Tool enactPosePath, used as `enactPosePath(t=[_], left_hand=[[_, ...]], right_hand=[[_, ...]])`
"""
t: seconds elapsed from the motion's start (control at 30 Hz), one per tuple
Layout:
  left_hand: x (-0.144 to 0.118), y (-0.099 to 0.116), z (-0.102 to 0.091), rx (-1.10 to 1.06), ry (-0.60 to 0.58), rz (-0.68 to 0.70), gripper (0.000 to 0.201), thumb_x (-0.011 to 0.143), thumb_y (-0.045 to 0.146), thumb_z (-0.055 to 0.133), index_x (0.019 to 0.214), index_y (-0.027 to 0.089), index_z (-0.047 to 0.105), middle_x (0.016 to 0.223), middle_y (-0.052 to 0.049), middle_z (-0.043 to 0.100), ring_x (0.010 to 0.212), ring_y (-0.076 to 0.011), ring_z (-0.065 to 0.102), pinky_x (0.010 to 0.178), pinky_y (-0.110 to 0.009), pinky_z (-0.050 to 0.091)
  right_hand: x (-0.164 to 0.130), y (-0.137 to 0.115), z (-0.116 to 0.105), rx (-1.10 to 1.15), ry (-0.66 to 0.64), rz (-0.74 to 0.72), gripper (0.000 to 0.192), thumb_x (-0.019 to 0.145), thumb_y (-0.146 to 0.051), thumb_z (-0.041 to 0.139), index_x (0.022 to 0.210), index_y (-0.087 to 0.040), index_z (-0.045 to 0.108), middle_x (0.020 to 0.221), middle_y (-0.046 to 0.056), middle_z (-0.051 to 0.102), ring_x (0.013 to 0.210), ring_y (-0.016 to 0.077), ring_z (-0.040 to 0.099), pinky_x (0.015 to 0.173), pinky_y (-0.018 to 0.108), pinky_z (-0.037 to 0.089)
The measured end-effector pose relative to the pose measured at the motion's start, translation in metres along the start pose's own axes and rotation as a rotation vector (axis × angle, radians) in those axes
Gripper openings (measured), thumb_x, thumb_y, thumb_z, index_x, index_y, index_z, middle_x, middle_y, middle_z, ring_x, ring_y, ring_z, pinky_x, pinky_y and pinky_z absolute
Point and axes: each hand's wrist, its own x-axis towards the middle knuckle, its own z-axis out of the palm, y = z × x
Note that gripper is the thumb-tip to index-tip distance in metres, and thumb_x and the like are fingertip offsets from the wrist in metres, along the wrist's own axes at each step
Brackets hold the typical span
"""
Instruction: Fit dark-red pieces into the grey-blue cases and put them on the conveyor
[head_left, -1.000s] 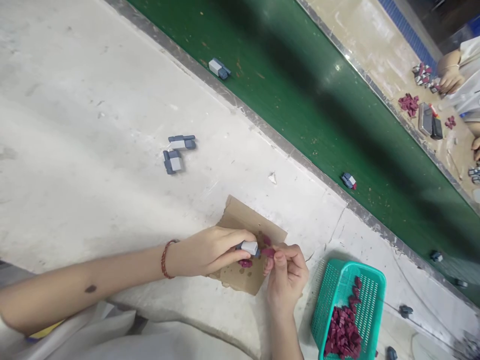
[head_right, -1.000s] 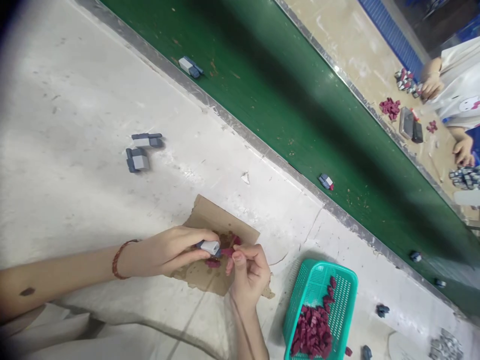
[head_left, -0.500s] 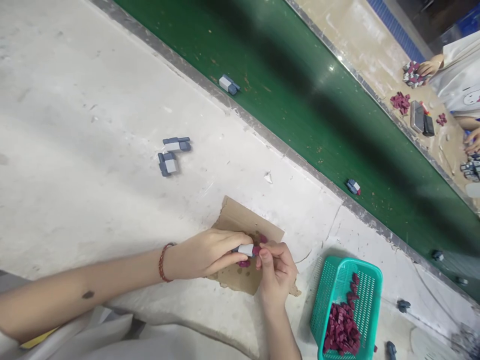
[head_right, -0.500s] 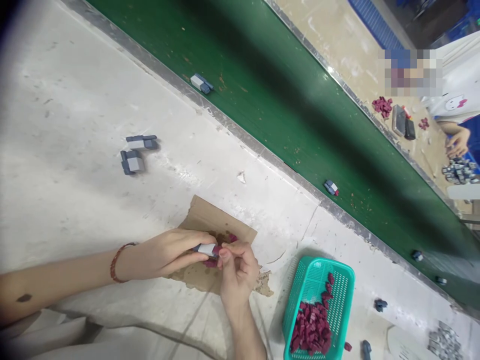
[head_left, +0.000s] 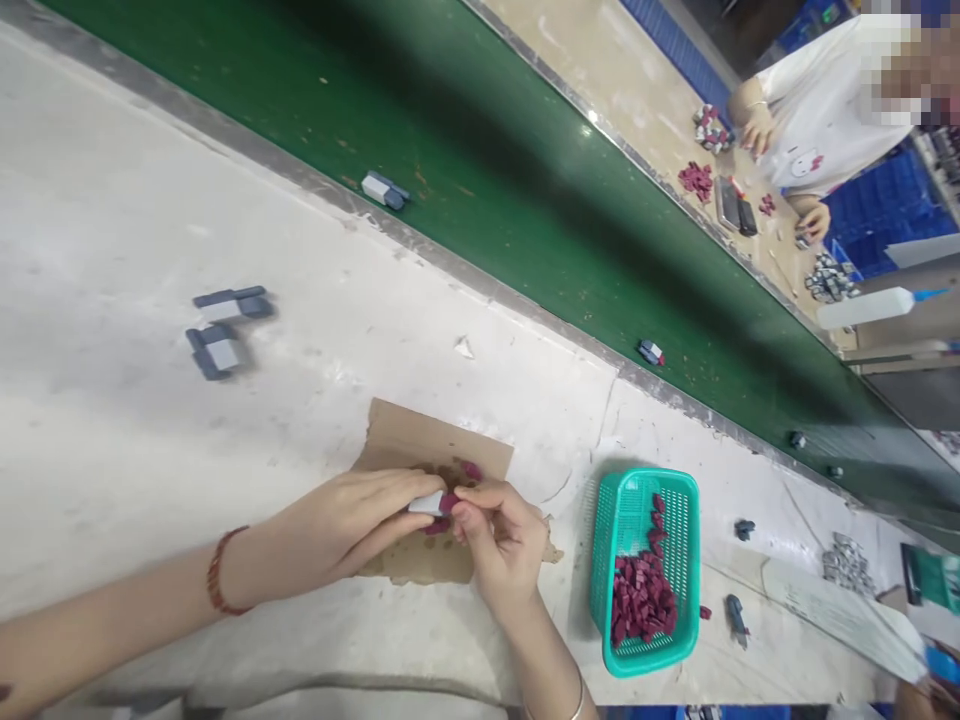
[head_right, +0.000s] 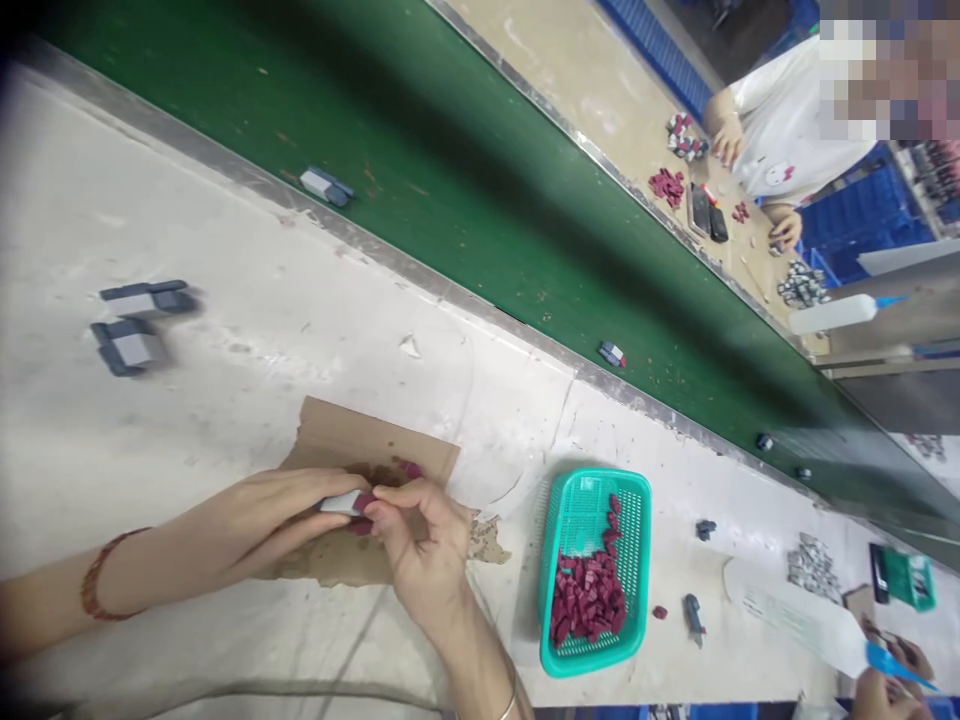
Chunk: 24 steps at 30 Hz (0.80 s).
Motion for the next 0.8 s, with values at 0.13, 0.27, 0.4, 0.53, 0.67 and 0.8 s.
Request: enactPosePath(t=[0.13, 0.27, 0.4, 0.53, 0.67, 0.8], left_hand=[[0.008, 0.001, -0.002, 0.013, -0.036, 0.101, 0.027, 0.103, 0.024, 0.035, 0.109, 0.018, 0.061, 0.097, -0.005, 0.073, 0.085, -0.0174, 0.069, 0.077, -0.023, 0.053], [0.034, -0.007, -0.016, 0.011, -0.017, 0.088, 0.027, 0.101, 0.028, 0.040, 0.112, 0.022, 0.063, 0.102, -0.005, 0.068, 0.089, -0.0189, 0.065, 0.078, -0.026, 0.050], [0.082, -0.029, -0.036, 0.024, 0.062, -0.092, 0.026, 0.096, 0.037, 0.046, 0.102, 0.019, 0.064, 0.096, -0.006, 0.067, 0.085, -0.0222, 0.062, 0.075, -0.031, 0.049], [0.138, -0.058, -0.044, 0.105, 0.117, -0.152, 0.028, 0.094, 0.037, 0.048, 0.107, 0.018, 0.063, 0.106, -0.009, 0.068, 0.097, -0.0272, 0.061, 0.085, -0.037, 0.046], [0.188, -0.080, -0.039, 0.279, 0.154, -0.127, 0.025, 0.092, 0.020, 0.046, 0.109, 0.010, 0.061, 0.112, -0.014, 0.066, 0.105, -0.0294, 0.056, 0.095, -0.043, 0.043], [0.212, -0.094, -0.037, 0.361, 0.176, -0.152, 0.024, 0.092, 0.014, 0.045, 0.108, 0.008, 0.061, 0.113, -0.017, 0.064, 0.110, -0.0299, 0.052, 0.099, -0.043, 0.041]], right_hand=[[-0.002, -0.013, -0.013, -0.148, 0.013, -0.143, 0.015, 0.090, -0.030, 0.063, 0.084, -0.020, 0.073, 0.072, 0.003, 0.072, 0.063, 0.0156, 0.067, 0.060, 0.026, 0.054], [-0.022, -0.020, -0.068, -0.430, 0.185, -0.263, 0.018, 0.093, -0.021, 0.055, 0.091, -0.022, 0.072, 0.080, 0.004, 0.072, 0.073, 0.0177, 0.067, 0.065, 0.029, 0.052], [-0.053, -0.015, -0.141, -0.801, 0.416, -0.055, 0.013, 0.089, -0.027, 0.058, 0.088, -0.022, 0.070, 0.089, 0.007, 0.071, 0.087, 0.0228, 0.066, 0.075, 0.035, 0.052], [-0.070, 0.002, -0.177, -0.967, 0.178, 0.176, 0.020, 0.085, -0.033, 0.053, 0.089, -0.023, 0.071, 0.089, 0.008, 0.073, 0.088, 0.0275, 0.067, 0.077, 0.040, 0.052], [-0.069, 0.016, -0.181, -0.963, 0.080, 0.212, 0.022, 0.082, -0.033, 0.050, 0.083, -0.025, 0.071, 0.083, 0.006, 0.074, 0.080, 0.0259, 0.069, 0.072, 0.037, 0.054], [-0.060, 0.018, -0.191, -0.928, 0.012, 0.215, 0.020, 0.080, -0.036, 0.054, 0.084, -0.027, 0.072, 0.081, 0.005, 0.074, 0.072, 0.0248, 0.070, 0.064, 0.033, 0.054]])
